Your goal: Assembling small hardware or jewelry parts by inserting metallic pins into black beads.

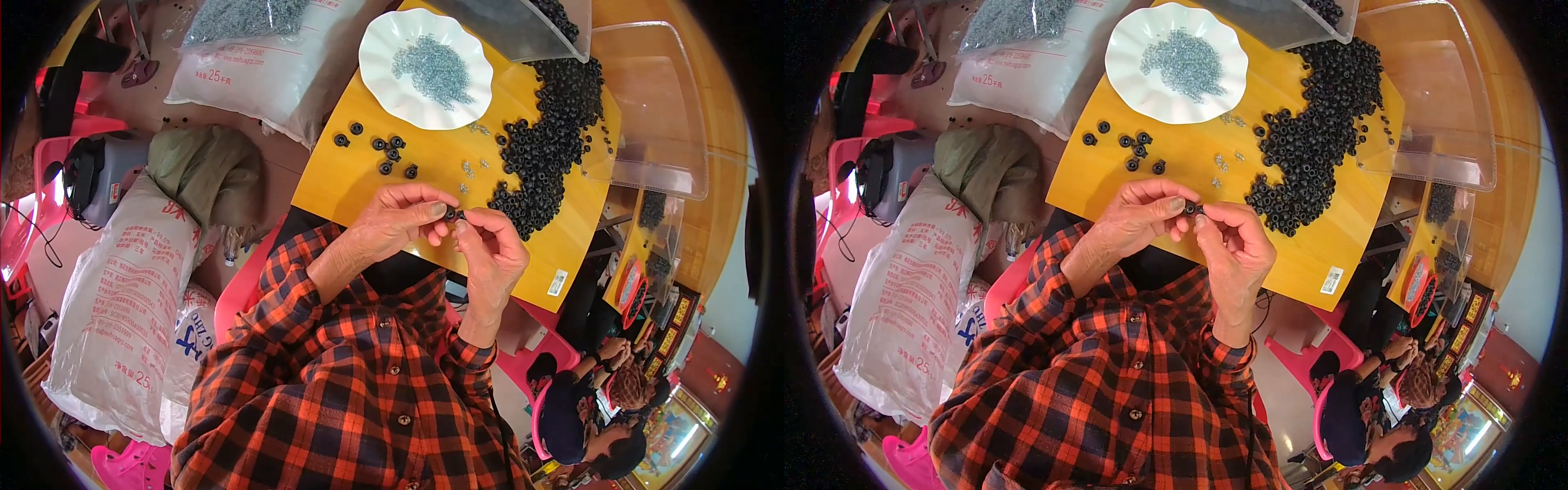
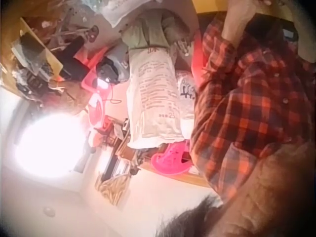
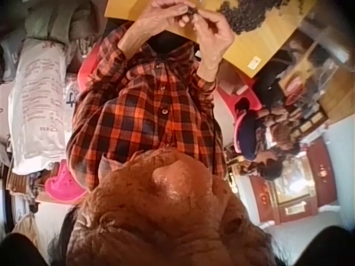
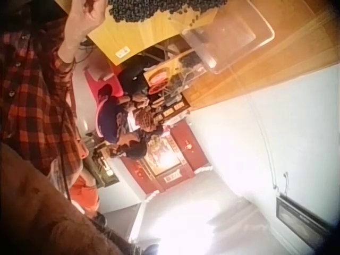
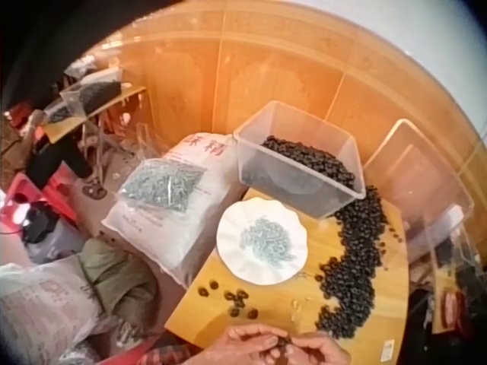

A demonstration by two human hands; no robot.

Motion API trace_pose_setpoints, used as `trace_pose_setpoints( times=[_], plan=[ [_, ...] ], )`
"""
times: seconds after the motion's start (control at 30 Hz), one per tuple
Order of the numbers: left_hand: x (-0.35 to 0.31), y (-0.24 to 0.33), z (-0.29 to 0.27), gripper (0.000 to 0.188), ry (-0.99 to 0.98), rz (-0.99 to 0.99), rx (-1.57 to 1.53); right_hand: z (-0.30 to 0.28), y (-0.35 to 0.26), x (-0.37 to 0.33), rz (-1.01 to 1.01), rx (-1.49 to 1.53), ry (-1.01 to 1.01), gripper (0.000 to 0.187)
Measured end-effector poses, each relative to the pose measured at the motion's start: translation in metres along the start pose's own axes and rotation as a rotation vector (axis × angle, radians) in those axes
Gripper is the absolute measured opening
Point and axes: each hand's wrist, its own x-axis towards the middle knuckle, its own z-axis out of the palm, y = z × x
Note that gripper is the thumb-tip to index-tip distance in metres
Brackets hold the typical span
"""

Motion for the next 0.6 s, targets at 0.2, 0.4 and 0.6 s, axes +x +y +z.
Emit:
trace_pose_setpoints(
  times=[0.2,0.4,0.6],
  plan=[
    [0.0003,-0.0022,0.0022,0.023,0.026,0.028,0.001,0.0001,-0.0022,-0.0009,-0.071,-0.076,-0.058,0.014],
    [-0.0001,-0.0016,0.0026,0.022,0.024,0.036,0.028,-0.0006,-0.0020,-0.0012,-0.059,-0.096,-0.071,0.015],
    [0.0002,-0.0026,0.0025,0.022,0.021,0.037,0.031,-0.0024,0.0006,-0.0005,-0.051,-0.121,-0.068,0.014]
  ],
)
